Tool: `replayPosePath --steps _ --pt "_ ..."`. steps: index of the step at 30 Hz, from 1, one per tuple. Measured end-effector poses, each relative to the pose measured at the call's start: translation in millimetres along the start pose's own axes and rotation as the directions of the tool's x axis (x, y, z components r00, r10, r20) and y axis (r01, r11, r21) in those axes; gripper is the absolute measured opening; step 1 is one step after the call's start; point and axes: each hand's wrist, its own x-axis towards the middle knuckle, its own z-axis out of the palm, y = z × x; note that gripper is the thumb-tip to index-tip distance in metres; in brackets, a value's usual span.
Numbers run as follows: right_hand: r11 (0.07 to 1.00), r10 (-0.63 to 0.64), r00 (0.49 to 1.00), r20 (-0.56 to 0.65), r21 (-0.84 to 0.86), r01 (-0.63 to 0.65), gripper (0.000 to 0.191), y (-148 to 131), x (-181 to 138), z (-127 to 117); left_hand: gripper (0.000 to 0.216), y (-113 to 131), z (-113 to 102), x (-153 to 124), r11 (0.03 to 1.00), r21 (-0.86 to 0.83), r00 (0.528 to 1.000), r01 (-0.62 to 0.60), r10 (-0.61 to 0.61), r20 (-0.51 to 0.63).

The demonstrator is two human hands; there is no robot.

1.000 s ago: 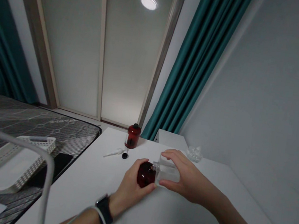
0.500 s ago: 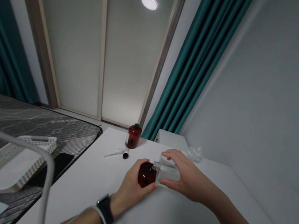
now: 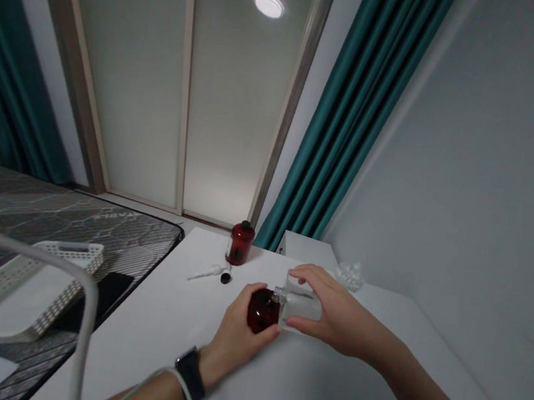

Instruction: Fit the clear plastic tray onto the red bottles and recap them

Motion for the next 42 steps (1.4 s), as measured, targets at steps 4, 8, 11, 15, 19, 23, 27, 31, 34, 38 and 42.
replayPosePath --steps 4,8,11,15,19,23,27,31,34,38,42 --pt "1.000 0.004 1.000 0.006 0.001 -0.004 0.057 -1.3 0.9 -1.2 0.056 -0.4 -0.1 0.5 1.000 -0.012 1.000 -0.003 0.003 0.000" --pt "1.000 -0.001 1.000 0.010 0.008 0.001 0.056 -2.1 2.2 -2.5 0.056 1.1 -0.8 0.4 1.000 -0.014 1.000 -0.004 0.004 -0.014" --pt "1.000 -0.004 1.000 0.017 0.003 0.004 0.056 -2.0 3.6 -3.2 0.056 1.4 -1.1 0.4 1.000 -0.022 1.000 -0.004 0.004 -0.014" --pt "1.000 -0.004 1.000 0.024 0.007 0.004 0.056 -2.6 5.4 -4.6 0.056 0.2 -0.8 0.6 1.000 -0.015 1.000 0.005 -0.005 -0.021" --pt "1.000 0.003 1.000 0.031 0.009 -0.003 0.055 -4.0 5.6 -5.7 0.056 -0.3 -0.1 0.7 1.000 -0.018 1.000 0.010 -0.010 -0.024" --pt "1.000 0.003 1.000 0.028 0.000 -0.003 0.056 -3.4 5.1 -4.7 0.056 -0.3 0.3 1.2 1.000 -0.021 1.000 0.007 -0.008 -0.021" --pt "1.000 -0.010 1.000 0.018 0.001 0.010 0.056 -2.0 5.6 -3.8 0.056 -1.1 0.0 1.4 1.000 -0.024 1.000 0.003 -0.003 -0.024" --pt "1.000 -0.018 1.000 0.026 -0.003 0.018 0.056 -2.1 6.0 -4.5 0.057 -1.6 -0.2 1.3 1.000 -0.026 0.999 -0.008 0.007 -0.031" --pt "1.000 -0.024 0.999 0.023 -0.018 0.025 0.056 -2.1 5.7 -4.2 0.055 -1.3 -0.2 1.3 1.000 -0.018 0.999 -0.010 0.010 -0.037" --pt "0.999 -0.024 1.000 0.019 -0.025 0.025 0.057 -1.5 4.9 -2.9 0.055 -0.2 -0.5 1.2 1.000 -0.007 0.999 -0.014 0.014 -0.041" --pt "1.000 -0.013 0.999 0.031 -0.019 0.014 0.058 -1.9 4.2 -3.3 0.055 0.5 -1.3 1.3 1.000 -0.003 0.999 -0.020 0.020 -0.033"
